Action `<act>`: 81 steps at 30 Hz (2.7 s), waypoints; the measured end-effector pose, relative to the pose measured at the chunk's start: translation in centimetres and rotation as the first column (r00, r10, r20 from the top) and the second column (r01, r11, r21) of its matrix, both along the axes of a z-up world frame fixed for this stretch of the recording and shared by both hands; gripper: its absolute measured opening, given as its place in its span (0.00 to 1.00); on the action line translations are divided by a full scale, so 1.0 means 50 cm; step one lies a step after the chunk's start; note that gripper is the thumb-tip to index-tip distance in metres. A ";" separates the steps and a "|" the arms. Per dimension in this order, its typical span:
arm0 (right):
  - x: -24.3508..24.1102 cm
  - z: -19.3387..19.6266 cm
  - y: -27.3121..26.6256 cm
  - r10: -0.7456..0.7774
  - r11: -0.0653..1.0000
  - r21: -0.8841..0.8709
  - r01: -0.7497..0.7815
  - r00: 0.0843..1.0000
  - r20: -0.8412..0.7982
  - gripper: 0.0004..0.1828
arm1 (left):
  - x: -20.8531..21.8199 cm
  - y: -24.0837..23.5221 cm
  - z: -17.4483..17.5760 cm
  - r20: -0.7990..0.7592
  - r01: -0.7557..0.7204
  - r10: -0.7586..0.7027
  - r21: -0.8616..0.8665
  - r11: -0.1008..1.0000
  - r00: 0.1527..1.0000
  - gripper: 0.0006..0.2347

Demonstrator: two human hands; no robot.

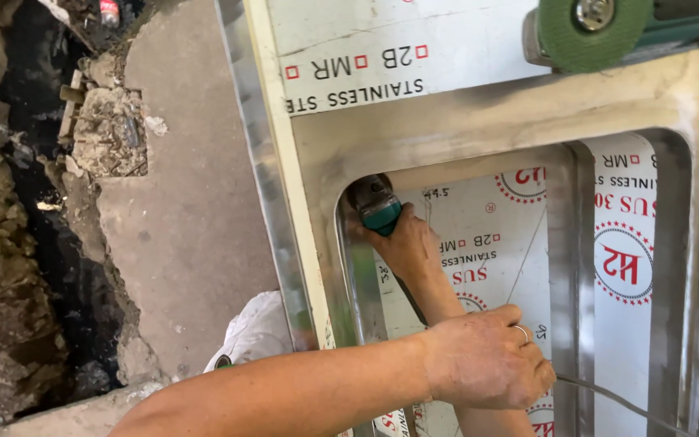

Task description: Using an angle grinder to smooth the edges of a stainless steel sink.

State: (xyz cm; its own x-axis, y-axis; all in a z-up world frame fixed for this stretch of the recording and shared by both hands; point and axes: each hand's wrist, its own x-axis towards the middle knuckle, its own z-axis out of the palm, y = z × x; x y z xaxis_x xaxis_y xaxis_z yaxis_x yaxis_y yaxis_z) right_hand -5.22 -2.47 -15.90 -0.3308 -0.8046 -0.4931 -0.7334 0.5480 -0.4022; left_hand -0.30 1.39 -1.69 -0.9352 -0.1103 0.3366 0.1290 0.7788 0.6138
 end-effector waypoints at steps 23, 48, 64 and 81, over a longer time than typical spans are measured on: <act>0.011 0.001 0.011 0.049 0.997 0.057 -0.053 0.996 0.074 0.42 | -0.008 0.019 -0.012 0.015 0.017 -0.018 0.033 0.999 1.000 0.04; -0.044 -0.005 0.088 -0.068 0.991 -0.102 0.087 0.983 0.171 0.39 | 0.003 -0.007 0.002 0.126 0.187 -0.188 0.023 0.982 0.974 0.08; -0.010 -0.029 0.028 0.036 0.997 -0.066 -0.027 0.990 0.137 0.42 | 0.005 -0.006 0.005 0.173 0.201 -0.195 -0.017 0.979 0.965 0.09; 0.000 0.147 0.039 0.047 0.998 -0.044 -0.042 0.992 0.117 0.41 | 0.007 0.031 0.001 -0.190 0.049 -0.037 0.056 0.997 0.981 0.04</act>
State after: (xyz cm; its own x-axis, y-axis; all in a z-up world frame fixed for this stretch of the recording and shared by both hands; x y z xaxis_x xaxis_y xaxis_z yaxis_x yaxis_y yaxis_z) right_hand -5.21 -0.50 -8.55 -0.2359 -0.8377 -0.4926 -0.7030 0.4971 -0.5086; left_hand 0.03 2.92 -1.66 -0.8597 -0.0968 0.5016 0.2797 0.7323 0.6209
